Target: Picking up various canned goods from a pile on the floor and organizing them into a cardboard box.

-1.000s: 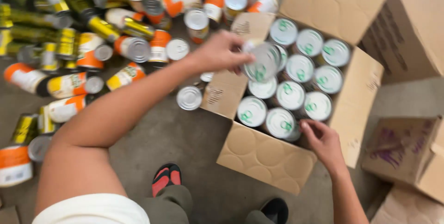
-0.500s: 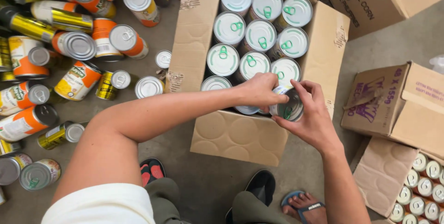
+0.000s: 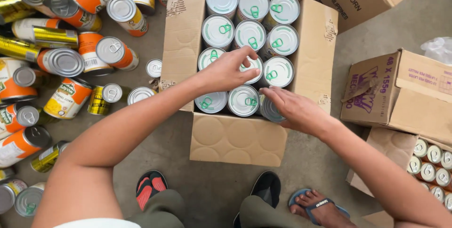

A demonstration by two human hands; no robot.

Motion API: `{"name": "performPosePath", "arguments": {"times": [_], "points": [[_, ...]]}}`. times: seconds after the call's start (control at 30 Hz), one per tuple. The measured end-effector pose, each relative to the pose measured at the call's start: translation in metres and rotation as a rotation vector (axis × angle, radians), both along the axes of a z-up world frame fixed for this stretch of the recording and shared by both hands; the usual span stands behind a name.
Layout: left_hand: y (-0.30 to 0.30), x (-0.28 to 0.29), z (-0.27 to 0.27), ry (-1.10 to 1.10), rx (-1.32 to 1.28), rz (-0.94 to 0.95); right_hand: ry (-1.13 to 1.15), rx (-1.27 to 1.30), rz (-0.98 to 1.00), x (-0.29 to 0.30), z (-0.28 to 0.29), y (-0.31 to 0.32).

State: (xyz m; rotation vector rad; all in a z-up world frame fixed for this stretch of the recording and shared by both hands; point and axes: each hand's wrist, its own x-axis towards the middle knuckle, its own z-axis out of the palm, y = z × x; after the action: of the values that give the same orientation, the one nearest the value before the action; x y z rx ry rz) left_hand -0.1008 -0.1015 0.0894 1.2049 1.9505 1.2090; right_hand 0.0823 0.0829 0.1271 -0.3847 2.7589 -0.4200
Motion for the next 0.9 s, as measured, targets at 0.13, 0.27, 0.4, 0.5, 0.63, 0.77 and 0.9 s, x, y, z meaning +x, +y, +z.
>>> {"name": "performPosePath", "arguments": {"times": [0.13, 0.27, 0.4, 0.5, 0.63, 0.77, 0.9], "points": [[-0.007, 0.002, 0.007, -0.029, -0.014, -0.008, -0.072, 0.038, 0.021, -0.011, -0.006, 0.012], [-0.003, 0.005, 0.007, -0.083, -0.052, -0.039, -0.046, 0.236, 0.13, -0.019, -0.012, 0.0], [0.007, 0.01, 0.013, -0.081, -0.006, -0.033, 0.048, 0.35, 0.266, -0.015, -0.063, 0.015], [0.013, 0.013, 0.011, -0.112, 0.011, -0.035, 0.209, 0.341, 0.294, -0.012, -0.086, 0.021], [0.018, 0.015, 0.007, -0.08, 0.074, -0.063, 0.46, 0.353, 0.291, -0.011, -0.091, 0.017], [-0.01, 0.019, 0.028, 0.038, 0.081, -0.023, 0.265, 0.379, 0.233, -0.005, -0.102, 0.015], [-0.076, 0.016, 0.06, 0.158, 0.052, 0.058, 0.239, 0.253, 0.13, -0.006, -0.092, 0.009]]}}
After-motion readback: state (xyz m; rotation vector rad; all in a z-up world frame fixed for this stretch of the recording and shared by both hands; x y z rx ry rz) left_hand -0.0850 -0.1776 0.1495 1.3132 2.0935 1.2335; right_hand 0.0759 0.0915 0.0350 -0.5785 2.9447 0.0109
